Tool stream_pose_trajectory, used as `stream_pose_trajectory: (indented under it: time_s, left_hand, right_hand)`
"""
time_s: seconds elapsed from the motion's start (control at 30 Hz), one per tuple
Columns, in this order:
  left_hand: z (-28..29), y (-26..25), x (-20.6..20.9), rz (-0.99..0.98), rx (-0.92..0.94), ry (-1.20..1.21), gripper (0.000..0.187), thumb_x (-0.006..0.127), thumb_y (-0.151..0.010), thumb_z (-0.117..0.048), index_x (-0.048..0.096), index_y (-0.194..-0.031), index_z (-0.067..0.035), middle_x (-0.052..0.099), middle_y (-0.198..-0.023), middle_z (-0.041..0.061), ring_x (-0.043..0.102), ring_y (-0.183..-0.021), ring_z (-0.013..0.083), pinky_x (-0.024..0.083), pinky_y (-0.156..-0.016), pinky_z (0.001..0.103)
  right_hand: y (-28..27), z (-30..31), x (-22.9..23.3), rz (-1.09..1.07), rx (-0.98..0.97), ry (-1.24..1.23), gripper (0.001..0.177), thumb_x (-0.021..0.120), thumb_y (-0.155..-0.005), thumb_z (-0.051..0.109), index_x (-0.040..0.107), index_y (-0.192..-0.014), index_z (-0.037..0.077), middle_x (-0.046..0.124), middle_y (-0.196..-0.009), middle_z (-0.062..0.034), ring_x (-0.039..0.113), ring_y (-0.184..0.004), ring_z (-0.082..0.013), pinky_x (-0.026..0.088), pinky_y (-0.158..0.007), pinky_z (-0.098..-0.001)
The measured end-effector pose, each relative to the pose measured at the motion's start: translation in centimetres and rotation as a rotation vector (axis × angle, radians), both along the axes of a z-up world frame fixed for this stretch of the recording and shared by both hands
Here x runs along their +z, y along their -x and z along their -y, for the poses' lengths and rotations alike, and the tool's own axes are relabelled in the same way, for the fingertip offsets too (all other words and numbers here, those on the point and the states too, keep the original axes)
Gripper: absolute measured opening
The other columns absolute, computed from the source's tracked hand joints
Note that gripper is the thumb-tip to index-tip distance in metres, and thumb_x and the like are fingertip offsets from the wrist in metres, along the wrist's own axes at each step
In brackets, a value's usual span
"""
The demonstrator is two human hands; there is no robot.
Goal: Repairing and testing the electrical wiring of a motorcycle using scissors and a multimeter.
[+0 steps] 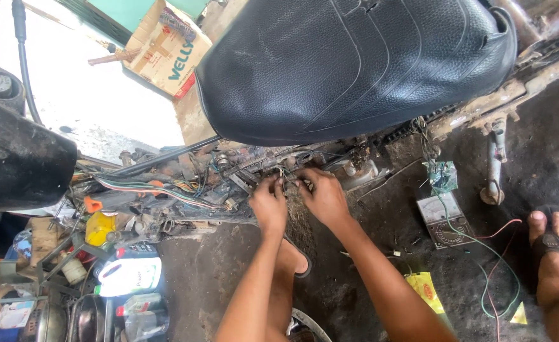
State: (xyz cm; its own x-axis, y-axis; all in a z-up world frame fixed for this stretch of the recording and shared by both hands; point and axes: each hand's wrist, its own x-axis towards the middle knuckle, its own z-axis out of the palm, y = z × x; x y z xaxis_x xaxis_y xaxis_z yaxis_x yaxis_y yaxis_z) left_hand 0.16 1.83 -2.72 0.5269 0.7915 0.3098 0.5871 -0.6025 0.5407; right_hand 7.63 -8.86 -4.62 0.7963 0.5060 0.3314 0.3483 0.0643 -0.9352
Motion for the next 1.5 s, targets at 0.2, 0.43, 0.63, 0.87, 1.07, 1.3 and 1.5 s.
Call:
stream_pose_trajectory:
  time_s: [0.2,0.43,0.63,0.87,1.07,1.3,1.5]
  left_hand:
    - [-0.3,0.9,-0.1,-0.106,-0.058,-0.108,0.016,0.051,-0.089,-0.020,0.059,-0.091,-0.007,0.064,-0.073,0.010,0.064,-0.070,0.0247,0.052,-0.059,0.034]
    - [1.3,0.9,2.1,-0.074,-0.039,0.017,0.017,0.048,-0.088,-0.021,0.055,-0.091,-0.006,0.065,-0.070,0.015,0.064,-0.071,0.0330,0.049,-0.064,0.042]
    - [0.4,0.5,0.5,-0.011,-0.020,0.026,0.011,0.055,-0.085,-0.014,0.058,-0.089,-0.005,0.066,-0.075,0.015,0.065,-0.071,0.0311,0.051,-0.062,0.039]
    - [-1.1,0.0,-1.9,0.266,-0.073,0.176,0.017,0.059,-0.074,-0.005,0.063,-0.091,-0.004,0.064,-0.075,0.003,0.057,-0.061,0.0118,0.047,-0.058,0.023]
    - [0.0,0.0,0.1,0.227,0.054,0.172,0.013,0.060,-0.071,-0.008,0.065,-0.083,-0.007,0.066,-0.071,0.003,0.061,-0.061,0.0154,0.049,-0.059,0.025]
    - [2.1,-1.1,2.2,0.350,0.239,0.573,0.012,0.059,-0.075,-0.001,0.061,-0.086,-0.005,0.061,-0.079,0.003,0.057,-0.067,0.0120,0.049,-0.064,0.023]
    - [2.7,-2.0,2.0,0.670,0.316,0.855,0.014,0.057,-0.077,0.004,0.060,-0.088,-0.005,0.056,-0.074,0.002,0.047,-0.053,0.0086,0.039,-0.042,0.019]
  right_hand:
    - [2.0,0.9,-1.8,0.158,-0.367,-0.361,0.017,0.058,-0.081,0.000,0.064,-0.095,0.005,0.064,-0.086,-0.0103,0.063,-0.079,-0.0296,0.051,-0.065,-0.0365]
    - [6.0,2.7,-6.9,0.193,-0.359,-0.301,0.008,0.057,-0.082,0.004,0.063,-0.089,0.003,0.063,-0.073,-0.0111,0.063,-0.066,-0.0305,0.050,-0.053,-0.0350]
    - [8.4,2.7,-13.2,0.221,-0.209,0.097,0.012,0.062,-0.079,0.017,0.063,-0.084,0.006,0.061,-0.064,-0.0118,0.062,-0.064,-0.0322,0.051,-0.053,-0.0407]
    - [10.4,5.1,-24.7,-0.138,0.190,1.221,0.026,0.044,-0.082,0.024,0.060,-0.101,0.016,0.062,-0.100,-0.0085,0.063,-0.085,-0.0289,0.052,-0.063,-0.0417]
    - [14.4,6.5,-31.6,0.256,-0.111,1.346,0.017,0.053,-0.073,0.020,0.056,-0.087,0.010,0.055,-0.093,-0.0142,0.061,-0.069,-0.0299,0.050,-0.049,-0.0393]
    - [14.7,7.5,-31.8,0.337,-0.014,1.391,0.014,0.051,-0.077,0.023,0.054,-0.085,0.012,0.057,-0.078,-0.0051,0.061,-0.065,-0.0218,0.047,-0.057,-0.0342]
    - [12.4,8.2,-27.1,0.095,0.041,1.433,0.044,0.054,-0.075,0.019,0.041,-0.117,0.014,0.050,-0.112,-0.0105,0.051,-0.099,-0.0219,0.045,-0.080,-0.0355]
